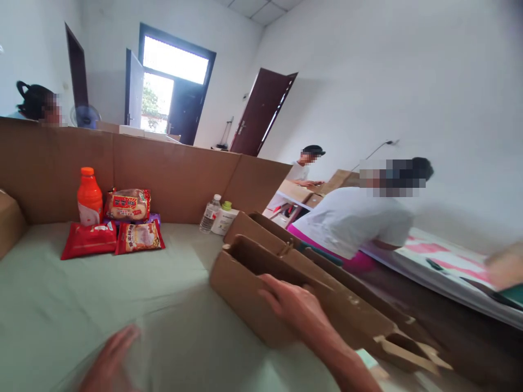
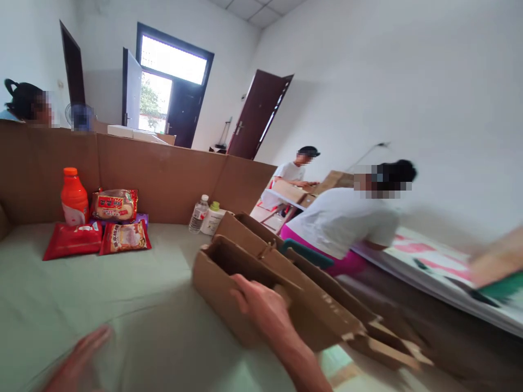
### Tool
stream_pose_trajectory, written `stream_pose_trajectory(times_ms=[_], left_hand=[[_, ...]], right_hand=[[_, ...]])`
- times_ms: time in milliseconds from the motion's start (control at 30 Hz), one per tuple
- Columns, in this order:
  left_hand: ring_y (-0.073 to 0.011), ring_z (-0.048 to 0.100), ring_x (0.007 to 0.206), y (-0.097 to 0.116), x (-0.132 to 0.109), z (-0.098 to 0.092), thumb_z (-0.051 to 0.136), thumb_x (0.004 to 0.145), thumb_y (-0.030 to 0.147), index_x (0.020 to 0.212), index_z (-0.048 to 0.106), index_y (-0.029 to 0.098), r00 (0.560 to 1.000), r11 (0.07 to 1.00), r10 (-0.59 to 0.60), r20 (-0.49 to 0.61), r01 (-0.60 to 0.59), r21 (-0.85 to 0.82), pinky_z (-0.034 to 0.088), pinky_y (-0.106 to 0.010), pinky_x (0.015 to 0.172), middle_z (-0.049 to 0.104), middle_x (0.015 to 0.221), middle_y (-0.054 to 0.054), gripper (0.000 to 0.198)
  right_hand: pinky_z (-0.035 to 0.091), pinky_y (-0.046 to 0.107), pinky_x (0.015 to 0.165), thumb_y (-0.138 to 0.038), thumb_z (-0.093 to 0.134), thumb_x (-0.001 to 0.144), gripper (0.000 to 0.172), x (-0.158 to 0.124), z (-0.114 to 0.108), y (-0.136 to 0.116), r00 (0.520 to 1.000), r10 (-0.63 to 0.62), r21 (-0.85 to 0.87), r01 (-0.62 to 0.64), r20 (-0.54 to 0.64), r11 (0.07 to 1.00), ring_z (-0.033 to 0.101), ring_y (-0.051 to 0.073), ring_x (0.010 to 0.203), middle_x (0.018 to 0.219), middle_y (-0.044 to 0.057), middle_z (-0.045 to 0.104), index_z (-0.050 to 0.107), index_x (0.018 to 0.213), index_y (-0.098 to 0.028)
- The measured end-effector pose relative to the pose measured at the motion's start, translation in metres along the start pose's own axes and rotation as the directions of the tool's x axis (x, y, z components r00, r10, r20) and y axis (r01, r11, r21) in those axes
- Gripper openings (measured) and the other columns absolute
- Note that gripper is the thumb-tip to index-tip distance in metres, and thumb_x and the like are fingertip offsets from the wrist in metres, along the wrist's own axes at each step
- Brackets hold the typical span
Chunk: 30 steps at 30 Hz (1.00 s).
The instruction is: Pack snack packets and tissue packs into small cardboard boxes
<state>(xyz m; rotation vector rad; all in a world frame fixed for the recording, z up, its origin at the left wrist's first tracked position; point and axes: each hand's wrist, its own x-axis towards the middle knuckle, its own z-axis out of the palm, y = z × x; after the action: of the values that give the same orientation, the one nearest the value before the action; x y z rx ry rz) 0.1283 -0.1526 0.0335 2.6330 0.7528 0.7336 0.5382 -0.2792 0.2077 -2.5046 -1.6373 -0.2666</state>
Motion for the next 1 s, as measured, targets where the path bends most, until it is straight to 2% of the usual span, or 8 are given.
stream_pose_trajectory(times_ms=[100,233,333,400,533,667,767,1000], left_hand=[[-0.0325,0.049,0.140,-0.003,0.004,-0.050,0.062,0.086,0.041,0.156,0.024,0.035,0.978,0.980,-0.186,-0.096,0.178,-0.094,0.048,-0.053,0.109,0.045,0.157,-0.010,0.080],[-0.0371,0.033,0.149,0.004,0.006,-0.109,0.065,0.085,0.052,0.155,0.024,0.034,0.940,0.962,-0.253,-0.229,0.219,-0.165,0.036,-0.061,0.115,0.029,0.164,-0.011,0.083],[-0.0369,0.028,0.150,0.022,0.008,-0.137,0.065,0.086,0.048,0.150,0.034,0.033,0.925,0.976,-0.200,-0.324,0.158,-0.151,0.036,-0.059,0.117,0.024,0.166,-0.010,0.073],[-0.0339,0.032,0.149,0.033,0.014,-0.145,0.059,0.090,0.033,0.138,0.049,0.031,0.918,0.986,-0.141,-0.371,0.098,-0.132,0.038,-0.054,0.117,0.032,0.162,-0.008,0.049],[-0.0306,0.045,0.139,0.038,0.036,-0.141,0.055,0.084,0.011,0.094,0.061,0.025,0.883,0.996,-0.013,-0.469,-0.031,-0.084,0.042,-0.051,0.111,0.064,0.127,-0.006,0.018],[-0.0319,0.048,0.134,0.032,0.051,-0.131,0.054,0.081,0.008,0.082,0.058,0.022,0.855,0.994,-0.039,-0.517,-0.020,-0.108,0.046,-0.051,0.104,0.067,0.116,-0.009,0.015],[-0.0322,0.047,0.136,0.029,0.052,-0.128,0.054,0.079,0.008,0.082,0.059,0.023,0.856,0.989,-0.058,-0.513,-0.021,-0.146,0.047,-0.050,0.104,0.066,0.120,-0.009,0.016],[-0.0319,0.051,0.134,0.022,0.044,-0.126,0.051,0.079,0.010,0.069,0.061,0.024,0.870,0.994,-0.072,-0.488,0.022,-0.109,0.053,-0.048,0.101,0.070,0.121,-0.007,0.020]], right_hand=[[0.044,0.027,0.067,-0.018,0.055,0.092,0.018,-0.005,-0.008,-0.078,0.957,-0.283,0.100,0.289,-0.065,0.952,0.071,0.020,0.076,0.086,0.005,0.076,0.069,0.100,-0.024],[0.038,0.028,0.064,-0.010,0.058,0.088,0.014,-0.016,-0.015,-0.176,0.774,-0.623,0.183,0.632,-0.109,0.753,0.063,0.017,0.070,0.074,0.002,0.070,0.063,0.082,-0.022],[0.036,0.030,0.063,-0.005,0.057,0.086,0.016,-0.023,-0.018,-0.216,0.649,-0.756,0.202,0.754,-0.085,0.625,0.060,0.017,0.067,0.072,0.001,0.068,0.059,0.083,-0.021],[0.038,0.031,0.064,-0.015,0.063,0.088,0.008,-0.023,-0.020,-0.225,0.627,-0.778,0.230,0.763,-0.040,0.604,0.061,0.019,0.068,0.073,0.001,0.069,0.060,0.084,-0.021],[0.045,0.034,0.073,-0.049,0.073,0.085,0.029,-0.012,-0.026,-0.212,0.711,-0.703,0.282,0.675,-0.004,0.681,0.066,0.024,0.077,0.080,0.004,0.072,0.066,0.090,-0.021],[0.050,0.036,0.077,-0.054,0.050,0.098,0.040,-0.003,-0.032,-0.177,0.825,-0.564,0.384,0.517,0.015,0.765,0.071,0.026,0.087,0.095,0.009,0.076,0.072,0.104,-0.021],[0.052,0.031,0.069,-0.055,0.040,0.101,0.048,0.013,-0.037,-0.151,0.874,-0.485,0.610,0.364,0.037,0.703,0.072,0.022,0.080,0.088,0.006,0.077,0.074,0.102,-0.022],[0.053,0.034,0.072,-0.051,0.066,0.082,0.034,0.151,-0.004,-0.157,0.991,-0.103,0.845,0.129,-0.088,0.518,0.066,0.021,0.080,0.088,0.008,0.075,0.072,0.089,-0.019]])
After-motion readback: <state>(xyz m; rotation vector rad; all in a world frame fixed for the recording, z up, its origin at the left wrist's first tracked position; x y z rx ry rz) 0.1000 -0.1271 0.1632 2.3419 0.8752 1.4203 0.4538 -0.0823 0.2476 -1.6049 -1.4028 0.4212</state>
